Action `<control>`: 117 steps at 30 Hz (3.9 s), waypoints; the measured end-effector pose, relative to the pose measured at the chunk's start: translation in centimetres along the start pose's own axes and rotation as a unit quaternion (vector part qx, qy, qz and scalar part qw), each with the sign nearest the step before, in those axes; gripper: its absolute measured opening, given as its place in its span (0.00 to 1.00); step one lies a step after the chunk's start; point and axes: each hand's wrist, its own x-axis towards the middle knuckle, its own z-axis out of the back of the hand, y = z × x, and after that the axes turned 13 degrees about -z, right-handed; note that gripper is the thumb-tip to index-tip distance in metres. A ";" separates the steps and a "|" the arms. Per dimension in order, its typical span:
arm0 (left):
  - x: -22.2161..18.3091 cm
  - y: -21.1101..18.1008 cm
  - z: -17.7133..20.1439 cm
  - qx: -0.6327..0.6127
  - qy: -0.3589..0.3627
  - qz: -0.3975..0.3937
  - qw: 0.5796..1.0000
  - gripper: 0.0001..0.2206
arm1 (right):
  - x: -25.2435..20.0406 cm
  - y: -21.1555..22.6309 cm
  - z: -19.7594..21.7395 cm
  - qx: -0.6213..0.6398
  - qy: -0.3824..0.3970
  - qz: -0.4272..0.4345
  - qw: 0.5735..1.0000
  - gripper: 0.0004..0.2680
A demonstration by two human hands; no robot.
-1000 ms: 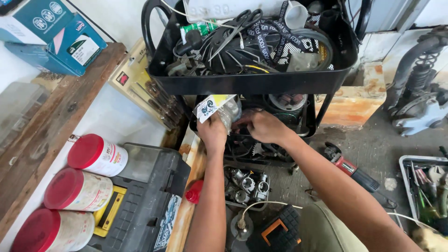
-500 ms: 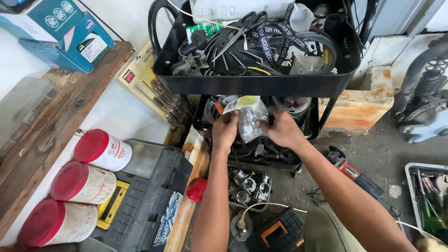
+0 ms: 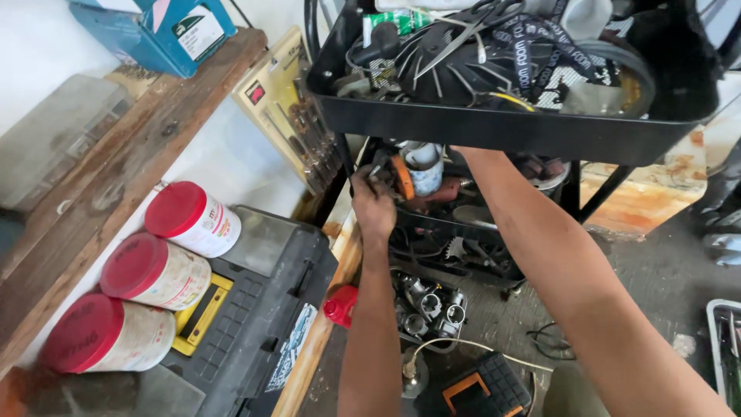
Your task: The person retrieves small metal fasteners from a storage cart and a workbench drawer, then sorts them one at a time by hand into a pink plastic container on the floor, occasionally picking parts from a small bowl and placing them into the container.
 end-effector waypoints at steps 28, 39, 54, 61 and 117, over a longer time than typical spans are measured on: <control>-9.3 -6.2 7.4 0.029 0.354 -0.111 0.928 0.14 | -12.4 -0.4 3.7 0.170 0.036 0.078 0.982 0.06; -11.1 -5.6 8.4 -0.003 0.240 -0.027 0.970 0.10 | -13.3 0.2 2.6 0.166 0.017 0.099 0.981 0.06; -12.3 -6.4 10.8 -0.051 0.189 -0.075 0.978 0.11 | -15.1 -1.4 1.9 0.199 0.013 0.049 0.979 0.05; -11.4 -5.1 13.4 0.009 0.170 -0.123 0.978 0.08 | -15.6 0.6 3.6 0.115 0.199 0.020 0.973 0.09; -27.1 0.9 22.3 -0.008 0.061 0.112 0.992 0.15 | -28.2 -2.9 -2.3 0.091 0.376 0.208 0.899 0.18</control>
